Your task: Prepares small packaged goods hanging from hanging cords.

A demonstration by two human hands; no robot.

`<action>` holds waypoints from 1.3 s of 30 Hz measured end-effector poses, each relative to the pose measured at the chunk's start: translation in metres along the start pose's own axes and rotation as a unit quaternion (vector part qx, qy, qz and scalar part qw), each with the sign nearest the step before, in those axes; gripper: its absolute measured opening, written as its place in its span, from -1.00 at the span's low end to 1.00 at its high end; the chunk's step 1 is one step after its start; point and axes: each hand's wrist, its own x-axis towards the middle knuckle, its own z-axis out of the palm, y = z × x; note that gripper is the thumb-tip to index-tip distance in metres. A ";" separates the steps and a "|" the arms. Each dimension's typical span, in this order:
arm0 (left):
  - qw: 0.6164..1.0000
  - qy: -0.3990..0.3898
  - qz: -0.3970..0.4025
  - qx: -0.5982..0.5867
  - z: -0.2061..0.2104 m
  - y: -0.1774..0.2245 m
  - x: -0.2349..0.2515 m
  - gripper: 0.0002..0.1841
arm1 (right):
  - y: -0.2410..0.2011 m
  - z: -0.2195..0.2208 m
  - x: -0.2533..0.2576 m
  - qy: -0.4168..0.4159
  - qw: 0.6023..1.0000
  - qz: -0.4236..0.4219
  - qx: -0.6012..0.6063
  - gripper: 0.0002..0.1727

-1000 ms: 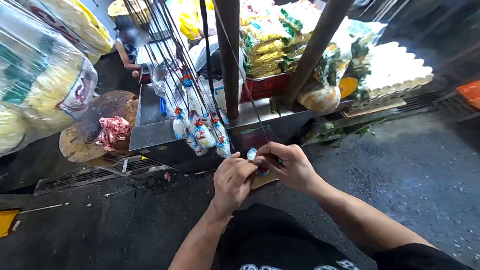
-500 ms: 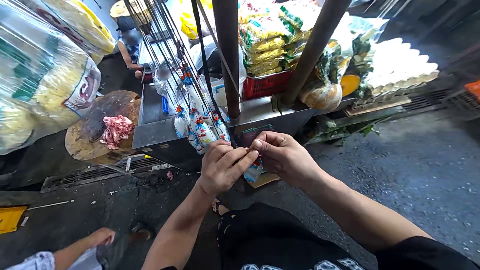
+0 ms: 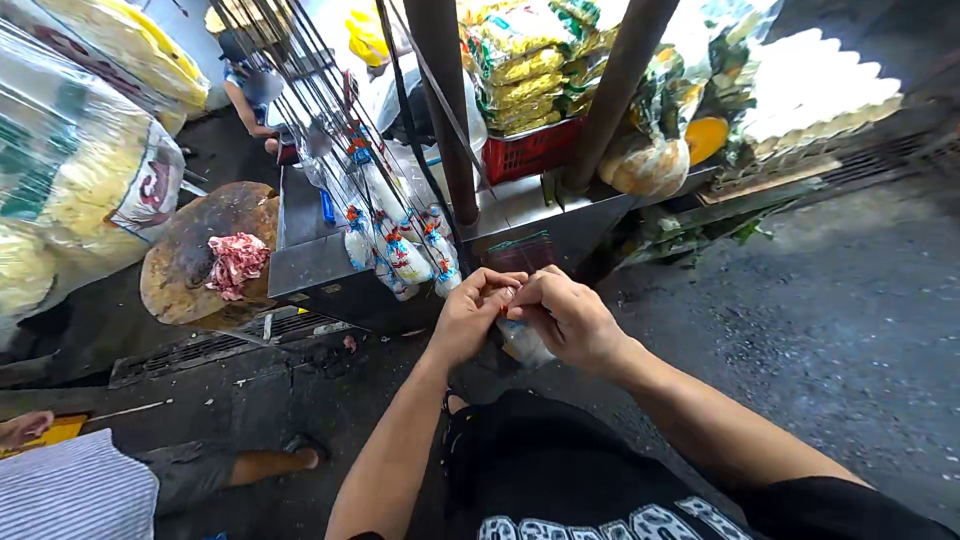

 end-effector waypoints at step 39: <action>0.982 0.147 -0.065 -0.103 0.033 -0.089 -0.126 -0.67 | -0.015 0.033 -0.104 -0.168 0.895 0.304 0.279 -0.75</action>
